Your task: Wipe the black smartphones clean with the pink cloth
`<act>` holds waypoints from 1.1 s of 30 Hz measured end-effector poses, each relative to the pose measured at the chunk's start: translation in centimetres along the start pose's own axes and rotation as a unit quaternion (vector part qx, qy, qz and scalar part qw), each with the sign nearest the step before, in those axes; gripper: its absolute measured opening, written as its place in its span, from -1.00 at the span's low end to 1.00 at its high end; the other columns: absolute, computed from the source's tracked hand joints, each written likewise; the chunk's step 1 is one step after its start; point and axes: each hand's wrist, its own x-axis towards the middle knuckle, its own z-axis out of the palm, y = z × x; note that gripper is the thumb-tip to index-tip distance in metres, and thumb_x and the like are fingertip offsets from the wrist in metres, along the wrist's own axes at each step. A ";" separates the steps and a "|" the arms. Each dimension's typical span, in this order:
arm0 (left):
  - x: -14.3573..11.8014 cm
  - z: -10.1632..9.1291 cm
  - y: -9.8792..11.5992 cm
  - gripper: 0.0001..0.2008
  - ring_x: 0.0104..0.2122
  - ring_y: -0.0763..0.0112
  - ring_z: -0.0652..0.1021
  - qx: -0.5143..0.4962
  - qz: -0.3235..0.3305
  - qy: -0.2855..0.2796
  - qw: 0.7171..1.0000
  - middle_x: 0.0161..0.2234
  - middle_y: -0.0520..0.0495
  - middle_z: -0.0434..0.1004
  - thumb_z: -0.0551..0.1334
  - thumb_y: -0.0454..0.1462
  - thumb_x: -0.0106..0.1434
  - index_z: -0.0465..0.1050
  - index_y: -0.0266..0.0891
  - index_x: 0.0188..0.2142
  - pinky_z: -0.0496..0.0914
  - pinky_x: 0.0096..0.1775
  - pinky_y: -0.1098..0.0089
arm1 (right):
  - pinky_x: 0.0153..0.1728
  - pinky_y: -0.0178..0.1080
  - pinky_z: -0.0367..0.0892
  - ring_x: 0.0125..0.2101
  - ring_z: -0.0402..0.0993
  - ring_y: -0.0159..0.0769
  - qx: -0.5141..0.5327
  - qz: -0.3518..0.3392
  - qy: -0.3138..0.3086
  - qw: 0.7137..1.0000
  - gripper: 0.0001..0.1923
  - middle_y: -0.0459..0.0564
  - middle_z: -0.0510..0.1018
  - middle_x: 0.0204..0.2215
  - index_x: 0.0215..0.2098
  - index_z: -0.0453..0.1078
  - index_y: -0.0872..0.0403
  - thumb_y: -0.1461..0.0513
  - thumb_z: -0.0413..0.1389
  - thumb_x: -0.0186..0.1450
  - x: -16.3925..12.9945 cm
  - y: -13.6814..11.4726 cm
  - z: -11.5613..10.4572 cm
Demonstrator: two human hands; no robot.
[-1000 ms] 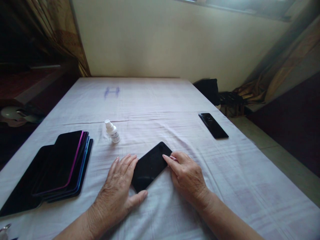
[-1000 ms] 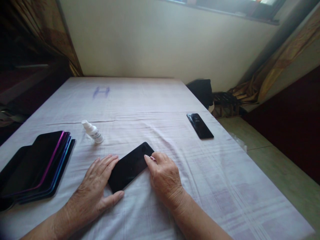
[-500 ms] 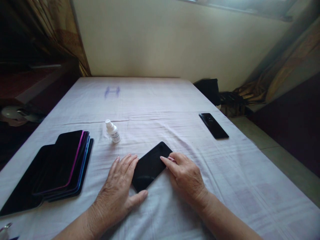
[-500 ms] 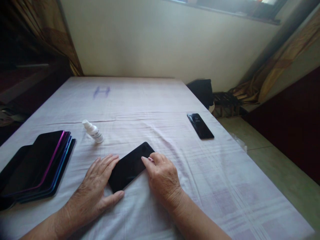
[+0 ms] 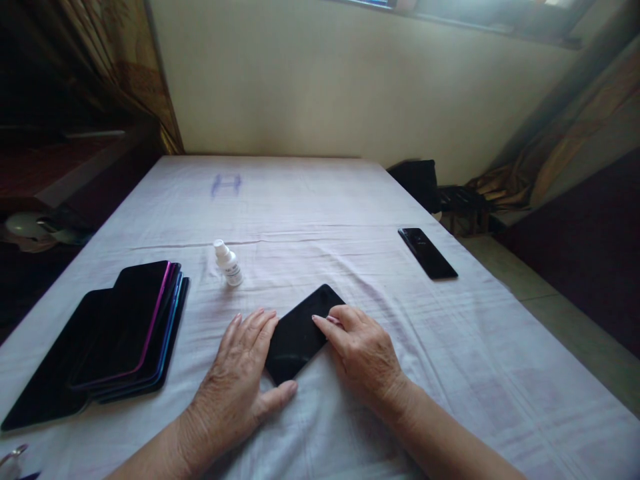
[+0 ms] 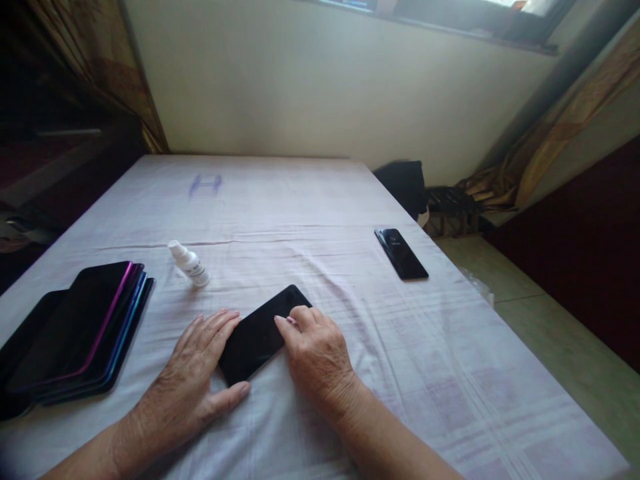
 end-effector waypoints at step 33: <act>0.0 0.2 -0.1 -0.19 0.25 -0.05 0.31 -0.005 0.003 0.011 1.000 0.25 -0.31 0.31 0.29 -0.07 0.17 0.05 -0.29 0.32 0.09 0.28 -0.06 | -0.20 -0.25 0.33 -0.25 0.43 -0.23 -0.052 0.066 -0.037 0.996 -0.64 0.07 0.55 -0.24 -0.03 0.56 -0.02 0.39 0.04 0.33 2.9 3.4 0.8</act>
